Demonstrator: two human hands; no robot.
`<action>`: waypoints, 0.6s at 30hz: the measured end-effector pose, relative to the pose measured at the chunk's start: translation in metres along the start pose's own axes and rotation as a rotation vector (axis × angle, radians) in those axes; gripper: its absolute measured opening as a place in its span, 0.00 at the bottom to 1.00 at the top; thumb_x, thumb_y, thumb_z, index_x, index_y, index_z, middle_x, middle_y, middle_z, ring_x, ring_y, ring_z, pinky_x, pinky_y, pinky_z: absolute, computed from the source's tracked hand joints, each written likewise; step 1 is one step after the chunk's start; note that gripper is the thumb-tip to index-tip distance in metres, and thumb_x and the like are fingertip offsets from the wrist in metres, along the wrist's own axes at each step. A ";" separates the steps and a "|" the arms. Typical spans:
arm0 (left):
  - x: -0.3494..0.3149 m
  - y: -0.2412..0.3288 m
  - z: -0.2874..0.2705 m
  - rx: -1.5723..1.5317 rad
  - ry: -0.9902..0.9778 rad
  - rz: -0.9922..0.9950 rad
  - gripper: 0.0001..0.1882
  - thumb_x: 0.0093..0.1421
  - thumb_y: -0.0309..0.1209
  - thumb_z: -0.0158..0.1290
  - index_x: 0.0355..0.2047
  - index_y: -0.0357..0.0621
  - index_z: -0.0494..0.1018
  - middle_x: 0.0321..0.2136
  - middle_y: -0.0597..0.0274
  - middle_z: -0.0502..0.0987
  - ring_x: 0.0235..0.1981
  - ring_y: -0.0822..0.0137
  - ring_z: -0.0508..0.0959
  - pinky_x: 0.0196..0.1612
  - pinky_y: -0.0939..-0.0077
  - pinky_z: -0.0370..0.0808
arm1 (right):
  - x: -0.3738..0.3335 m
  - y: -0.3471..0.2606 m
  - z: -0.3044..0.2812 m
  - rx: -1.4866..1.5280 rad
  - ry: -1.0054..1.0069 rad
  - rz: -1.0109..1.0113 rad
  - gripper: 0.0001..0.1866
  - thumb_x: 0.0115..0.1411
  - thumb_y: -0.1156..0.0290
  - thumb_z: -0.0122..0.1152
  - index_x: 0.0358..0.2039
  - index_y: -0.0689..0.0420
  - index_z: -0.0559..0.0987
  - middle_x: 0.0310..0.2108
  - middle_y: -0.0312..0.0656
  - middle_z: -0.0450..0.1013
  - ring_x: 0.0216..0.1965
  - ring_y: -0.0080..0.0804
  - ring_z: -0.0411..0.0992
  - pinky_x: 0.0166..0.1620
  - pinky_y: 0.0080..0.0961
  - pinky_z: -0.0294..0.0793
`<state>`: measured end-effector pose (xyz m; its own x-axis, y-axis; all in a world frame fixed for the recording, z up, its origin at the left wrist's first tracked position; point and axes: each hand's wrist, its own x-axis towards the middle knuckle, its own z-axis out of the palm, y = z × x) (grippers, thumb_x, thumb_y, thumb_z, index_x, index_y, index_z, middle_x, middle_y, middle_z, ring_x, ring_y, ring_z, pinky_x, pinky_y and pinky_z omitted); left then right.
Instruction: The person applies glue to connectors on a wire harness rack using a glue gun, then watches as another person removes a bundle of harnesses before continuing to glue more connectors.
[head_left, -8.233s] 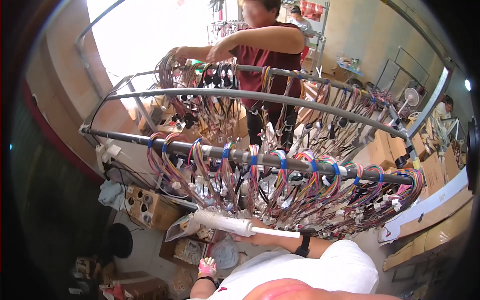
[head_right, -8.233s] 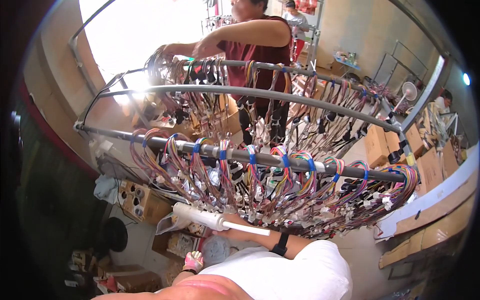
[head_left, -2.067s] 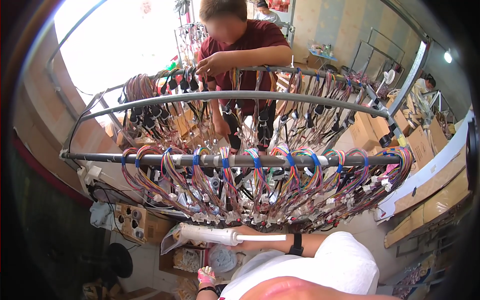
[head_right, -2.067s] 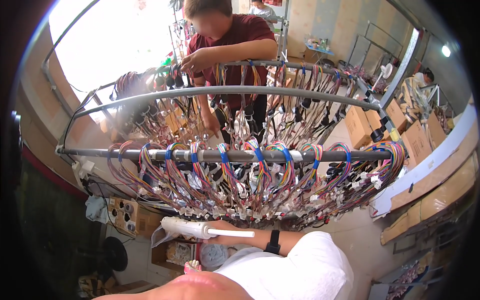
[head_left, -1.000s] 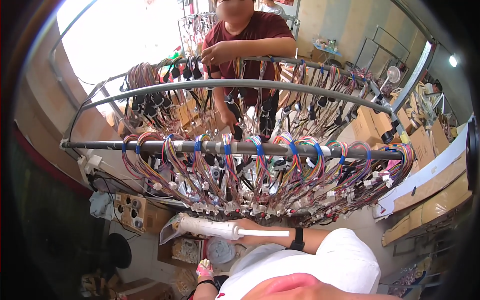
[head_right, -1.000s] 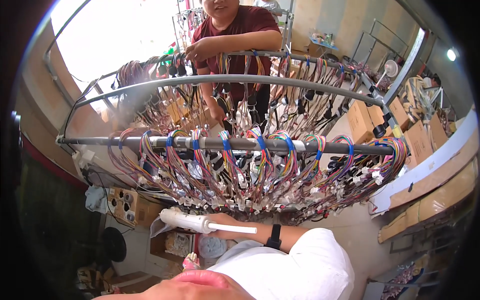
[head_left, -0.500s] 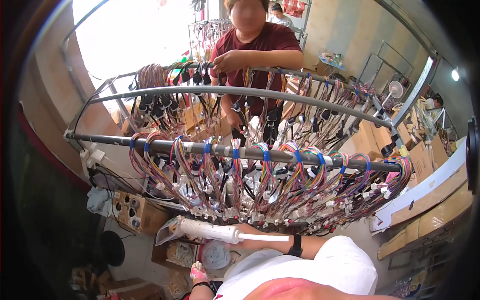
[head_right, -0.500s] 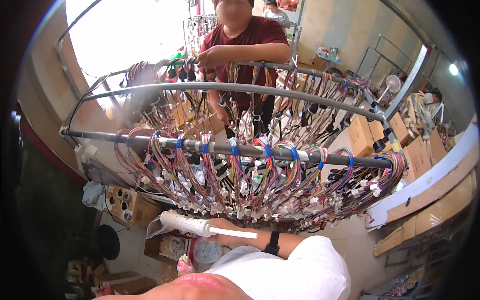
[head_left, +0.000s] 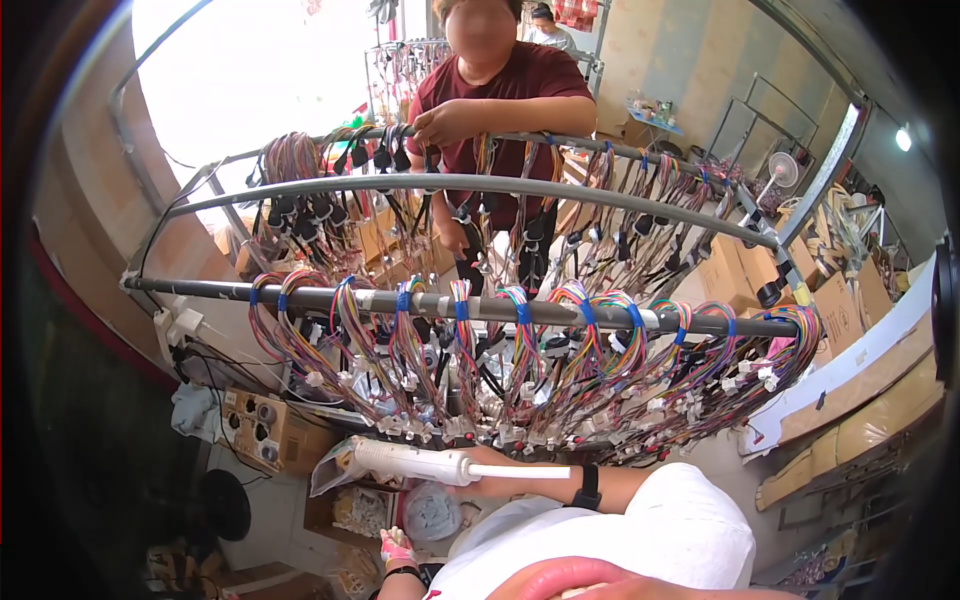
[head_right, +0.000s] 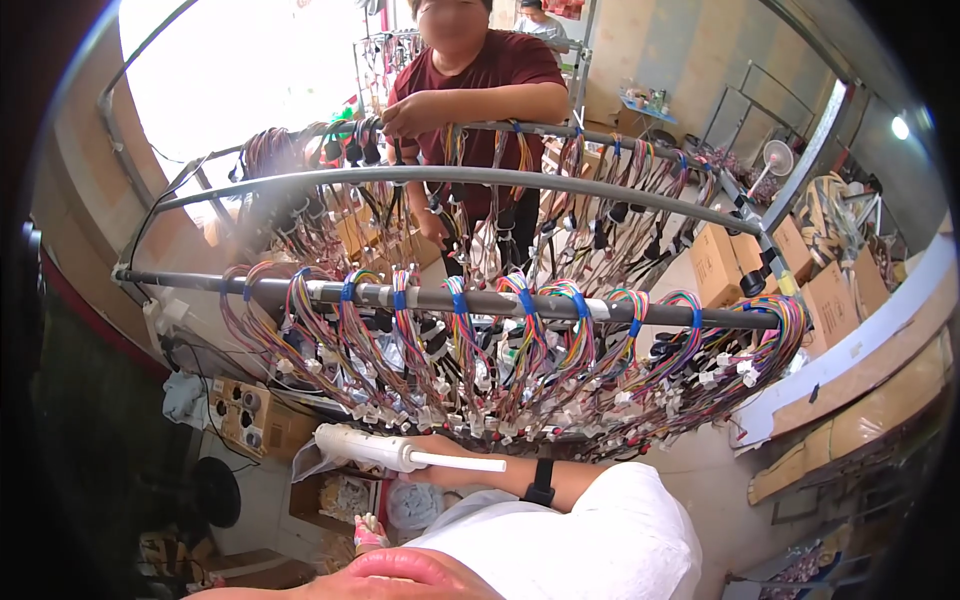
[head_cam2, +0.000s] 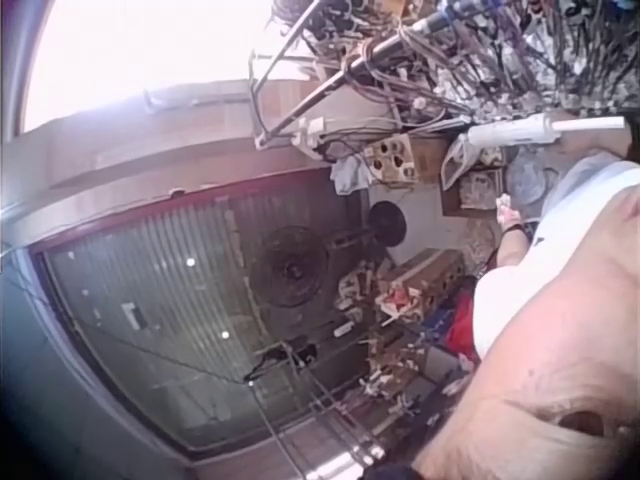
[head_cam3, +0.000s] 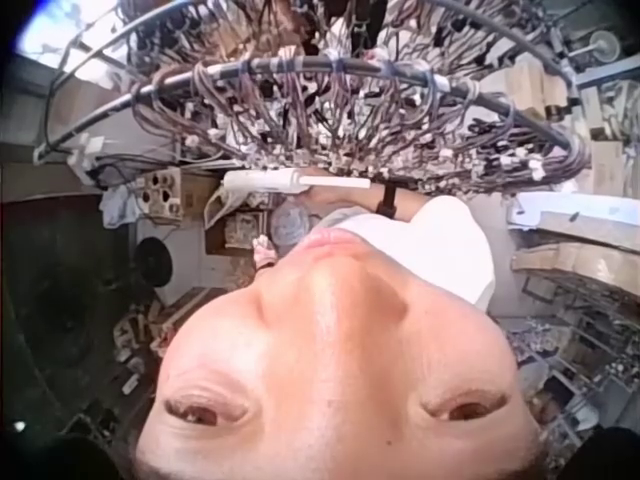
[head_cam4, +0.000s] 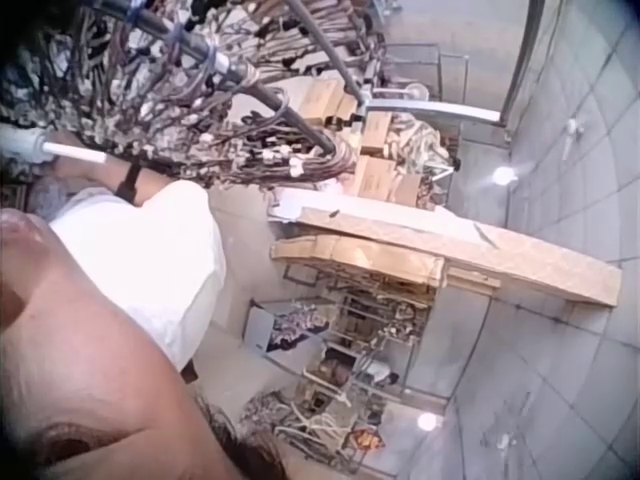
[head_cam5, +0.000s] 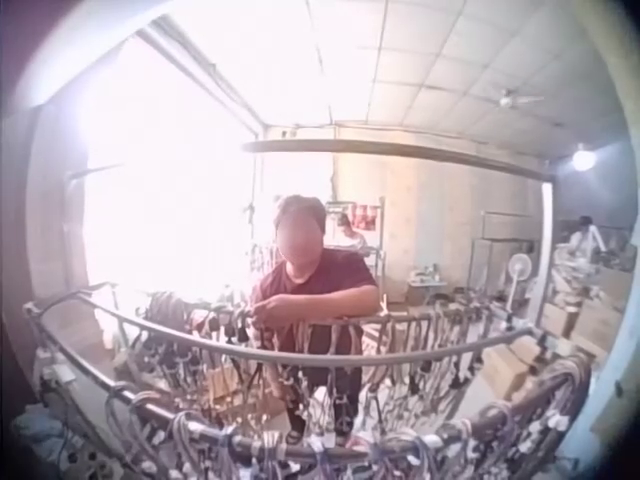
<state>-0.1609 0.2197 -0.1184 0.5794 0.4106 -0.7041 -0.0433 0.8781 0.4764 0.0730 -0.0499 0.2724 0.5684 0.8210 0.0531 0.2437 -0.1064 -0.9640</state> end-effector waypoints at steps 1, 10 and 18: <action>0.001 -0.001 -0.003 -0.013 -0.063 -0.019 0.15 0.62 0.49 0.43 0.24 0.57 0.68 0.22 0.80 0.74 0.17 0.82 0.67 0.22 0.88 0.61 | 0.000 0.000 0.000 0.004 0.000 -0.004 0.20 0.51 0.74 0.61 0.45 0.58 0.71 0.37 0.43 0.74 0.39 0.30 0.72 0.45 0.27 0.69; -0.002 -0.001 0.036 0.127 0.350 -0.102 0.12 0.61 0.46 0.45 0.34 0.57 0.72 0.33 0.74 0.79 0.27 0.74 0.76 0.31 0.78 0.69 | -0.002 0.003 -0.002 0.012 0.015 0.008 0.19 0.50 0.73 0.62 0.44 0.58 0.72 0.37 0.44 0.74 0.39 0.32 0.73 0.44 0.27 0.69; 0.008 -0.006 0.015 0.075 0.344 -0.088 0.10 0.62 0.41 0.45 0.38 0.53 0.71 0.39 0.70 0.78 0.31 0.72 0.77 0.35 0.77 0.70 | -0.001 -0.002 0.002 -0.007 0.004 0.031 0.19 0.50 0.73 0.63 0.43 0.59 0.72 0.37 0.44 0.74 0.39 0.32 0.73 0.44 0.27 0.69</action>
<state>-0.1440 0.2140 -0.1197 0.2702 0.4041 -0.8739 0.0615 0.8986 0.4345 0.0698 -0.0492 0.2741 0.5788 0.8151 0.0247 0.2315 -0.1351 -0.9634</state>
